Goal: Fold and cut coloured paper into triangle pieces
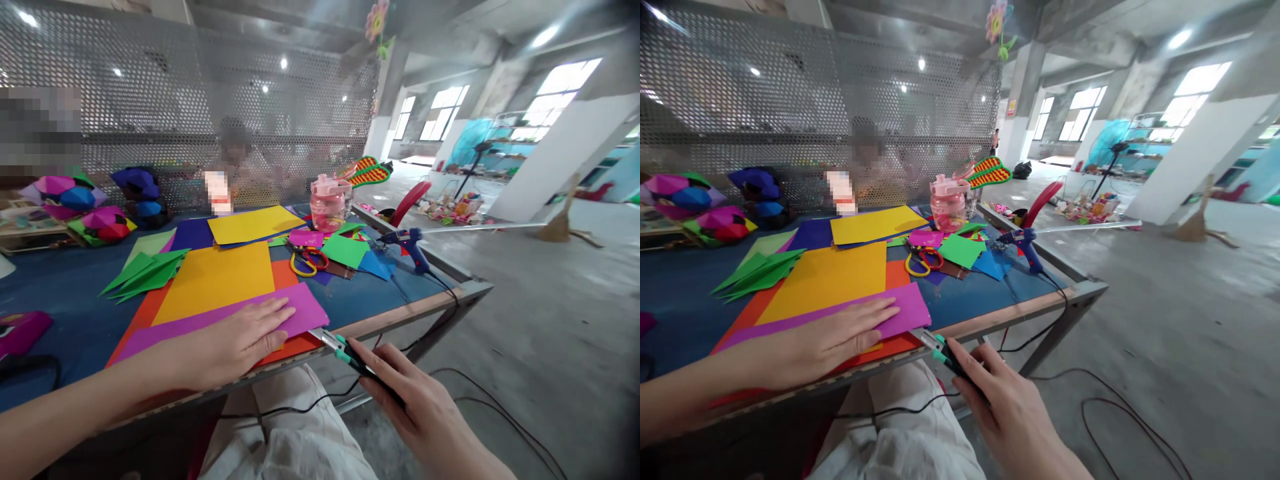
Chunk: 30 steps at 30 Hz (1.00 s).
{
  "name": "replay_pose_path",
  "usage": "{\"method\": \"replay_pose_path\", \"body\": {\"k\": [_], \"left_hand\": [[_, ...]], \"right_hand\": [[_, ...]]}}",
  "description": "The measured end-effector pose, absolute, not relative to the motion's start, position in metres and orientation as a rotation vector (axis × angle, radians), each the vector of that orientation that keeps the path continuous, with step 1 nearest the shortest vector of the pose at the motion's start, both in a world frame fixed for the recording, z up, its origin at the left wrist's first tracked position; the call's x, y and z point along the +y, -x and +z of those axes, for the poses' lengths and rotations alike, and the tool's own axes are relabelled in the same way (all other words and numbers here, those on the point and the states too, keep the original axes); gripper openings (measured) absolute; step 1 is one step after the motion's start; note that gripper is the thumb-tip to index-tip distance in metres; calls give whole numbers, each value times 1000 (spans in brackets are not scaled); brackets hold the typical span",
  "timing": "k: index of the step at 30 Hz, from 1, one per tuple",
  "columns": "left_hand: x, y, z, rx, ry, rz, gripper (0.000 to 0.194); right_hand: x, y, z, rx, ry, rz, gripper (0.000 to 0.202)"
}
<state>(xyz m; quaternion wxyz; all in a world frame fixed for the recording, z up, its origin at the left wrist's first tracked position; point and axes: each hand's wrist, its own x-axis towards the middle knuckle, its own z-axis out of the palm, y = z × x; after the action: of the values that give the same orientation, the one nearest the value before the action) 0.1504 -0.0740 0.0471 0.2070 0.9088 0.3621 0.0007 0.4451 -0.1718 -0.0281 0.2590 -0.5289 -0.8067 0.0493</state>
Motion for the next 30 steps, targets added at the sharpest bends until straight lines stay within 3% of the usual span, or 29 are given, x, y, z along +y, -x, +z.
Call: {"method": "replay_pose_path", "body": {"k": [10,30], "left_hand": [[-15,-142,32,582,-2902,-29,49],[-5,-146,12,490,-2790,50,49]], "right_hand": [[-171,-449,-19,-2345,1490,17,44],[-173,-438,-3,-2406,1626,185,48]]}}
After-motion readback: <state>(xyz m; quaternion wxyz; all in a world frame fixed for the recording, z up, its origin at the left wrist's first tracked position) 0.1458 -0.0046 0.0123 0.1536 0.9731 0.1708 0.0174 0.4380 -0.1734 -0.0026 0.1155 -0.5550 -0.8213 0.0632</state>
